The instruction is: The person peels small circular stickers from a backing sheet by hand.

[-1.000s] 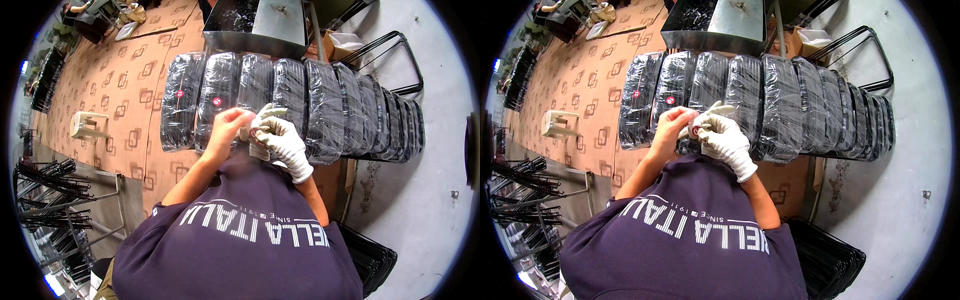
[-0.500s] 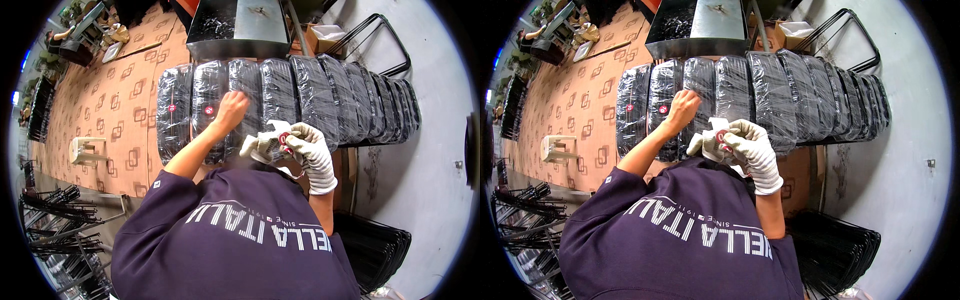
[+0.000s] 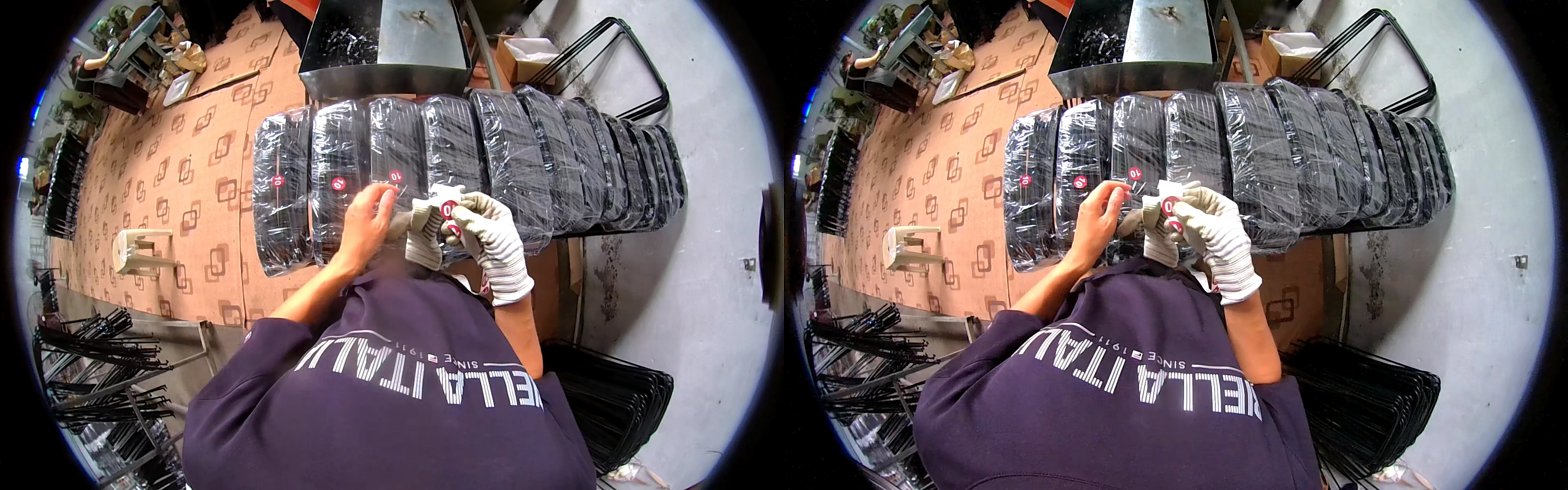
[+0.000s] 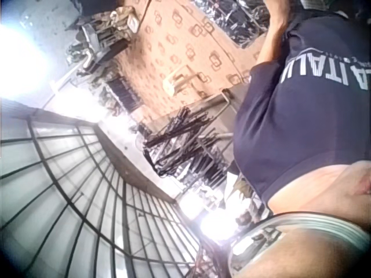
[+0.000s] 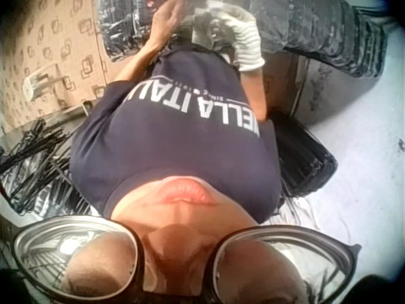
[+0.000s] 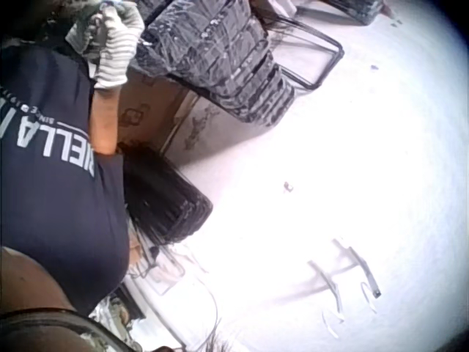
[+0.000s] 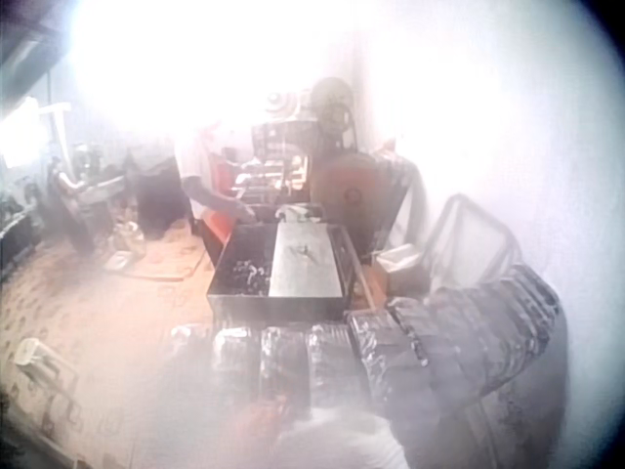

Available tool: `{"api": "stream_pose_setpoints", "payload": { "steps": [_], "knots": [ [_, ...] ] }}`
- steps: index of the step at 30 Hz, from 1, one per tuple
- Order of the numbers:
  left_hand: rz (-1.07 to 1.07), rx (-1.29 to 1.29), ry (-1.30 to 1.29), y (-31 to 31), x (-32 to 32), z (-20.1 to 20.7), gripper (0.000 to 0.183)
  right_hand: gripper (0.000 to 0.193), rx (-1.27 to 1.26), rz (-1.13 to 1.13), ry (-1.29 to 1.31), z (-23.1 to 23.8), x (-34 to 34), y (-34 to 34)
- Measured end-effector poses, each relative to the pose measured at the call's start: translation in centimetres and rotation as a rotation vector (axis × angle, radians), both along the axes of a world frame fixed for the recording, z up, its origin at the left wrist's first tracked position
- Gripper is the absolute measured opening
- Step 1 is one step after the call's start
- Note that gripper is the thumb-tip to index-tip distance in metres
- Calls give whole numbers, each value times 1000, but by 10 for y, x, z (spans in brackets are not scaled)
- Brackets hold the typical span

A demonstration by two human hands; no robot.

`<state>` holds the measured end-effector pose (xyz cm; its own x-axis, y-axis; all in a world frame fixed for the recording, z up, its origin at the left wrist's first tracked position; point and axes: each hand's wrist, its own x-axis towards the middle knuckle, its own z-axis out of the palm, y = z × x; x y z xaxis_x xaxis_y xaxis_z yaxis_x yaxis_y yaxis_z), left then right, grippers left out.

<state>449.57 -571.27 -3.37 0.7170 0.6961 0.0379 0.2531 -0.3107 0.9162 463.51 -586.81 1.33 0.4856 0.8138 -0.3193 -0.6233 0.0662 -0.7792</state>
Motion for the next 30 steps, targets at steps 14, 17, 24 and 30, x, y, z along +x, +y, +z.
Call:
{"api": "stream_pose_setpoints", "payload": {
  "steps": [14, 17, 24, 30],
  "knots": [
    [-55, -580, -525, -26, 26, 61, 10, 7, 94, 180, 159, 21, -23, -4],
    [-101, -614, -470, -29, 31, 66, 17, 12, 57, 98, 101, 32, -25, -9],
    [-355, -634, -512, -42, 31, 78, 29, 20, 77, 71, 300, 40, -18, -28],
    [-605, -595, -552, -41, 40, 92, 48, 25, 181, 123, 310, 24, -12, -35]
  ]
}}
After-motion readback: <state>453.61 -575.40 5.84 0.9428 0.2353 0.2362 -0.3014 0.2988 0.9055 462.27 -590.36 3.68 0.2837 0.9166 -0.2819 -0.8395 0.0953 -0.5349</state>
